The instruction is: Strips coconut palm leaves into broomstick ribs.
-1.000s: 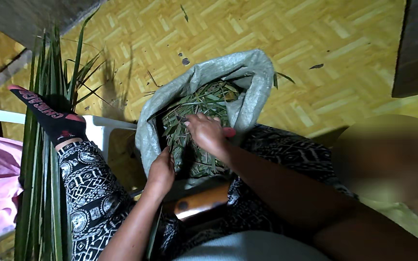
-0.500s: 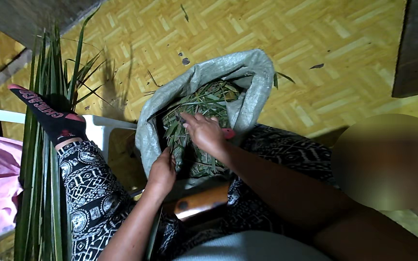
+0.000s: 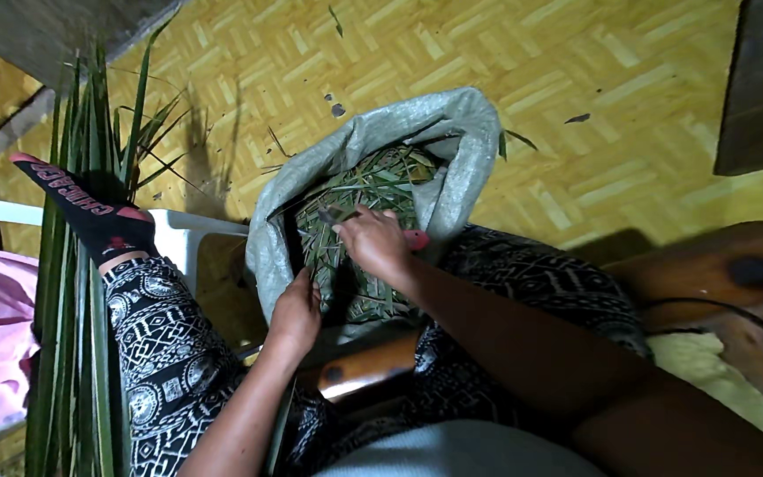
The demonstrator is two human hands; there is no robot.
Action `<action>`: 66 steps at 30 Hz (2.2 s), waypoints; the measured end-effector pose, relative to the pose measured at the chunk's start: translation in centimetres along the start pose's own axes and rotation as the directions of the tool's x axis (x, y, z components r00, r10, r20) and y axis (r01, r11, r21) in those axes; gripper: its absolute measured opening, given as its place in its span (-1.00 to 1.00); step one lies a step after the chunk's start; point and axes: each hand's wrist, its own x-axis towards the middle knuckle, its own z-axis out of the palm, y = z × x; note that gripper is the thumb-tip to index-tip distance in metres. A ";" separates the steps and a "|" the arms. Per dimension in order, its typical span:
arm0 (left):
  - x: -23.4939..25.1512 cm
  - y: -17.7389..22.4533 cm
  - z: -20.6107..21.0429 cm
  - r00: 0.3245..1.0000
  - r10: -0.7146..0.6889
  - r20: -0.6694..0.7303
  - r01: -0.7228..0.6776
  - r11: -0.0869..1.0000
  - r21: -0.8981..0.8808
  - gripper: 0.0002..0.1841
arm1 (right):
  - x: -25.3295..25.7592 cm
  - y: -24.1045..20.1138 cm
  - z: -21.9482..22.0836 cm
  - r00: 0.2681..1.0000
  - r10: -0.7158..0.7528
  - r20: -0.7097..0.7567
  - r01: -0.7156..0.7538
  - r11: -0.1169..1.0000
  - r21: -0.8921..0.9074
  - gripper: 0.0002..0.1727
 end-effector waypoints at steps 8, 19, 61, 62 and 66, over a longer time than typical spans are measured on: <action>-0.1 -0.1 -0.1 1.000 0.012 -0.007 -0.012 1.000 0.017 -0.57 | 0.5 0.2 -0.5 0.999 0.050 0.014 -0.050 0.999 0.015 -0.62; 0.6 -1.1 -0.4 0.999 -0.025 -0.035 0.025 1.000 -0.014 -0.58 | 2.6 2.0 -3.6 0.928 0.363 0.078 -0.372 0.909 0.186 -0.51; 2.5 0.6 0.6 0.964 -0.259 0.054 0.238 0.938 0.252 -0.57 | -2.5 -2.8 -0.3 0.885 -0.112 0.453 0.034 0.984 0.177 -0.53; 2.5 0.7 0.6 0.963 -0.264 0.053 0.241 0.934 0.265 -0.57 | -2.5 -2.8 -0.1 0.890 -0.109 0.444 0.040 0.986 0.162 -0.53; 2.2 1.0 0.7 0.966 -0.254 0.046 0.229 0.927 0.297 -0.54 | -2.3 -2.3 0.7 0.919 -0.100 0.381 0.067 0.993 0.101 -0.52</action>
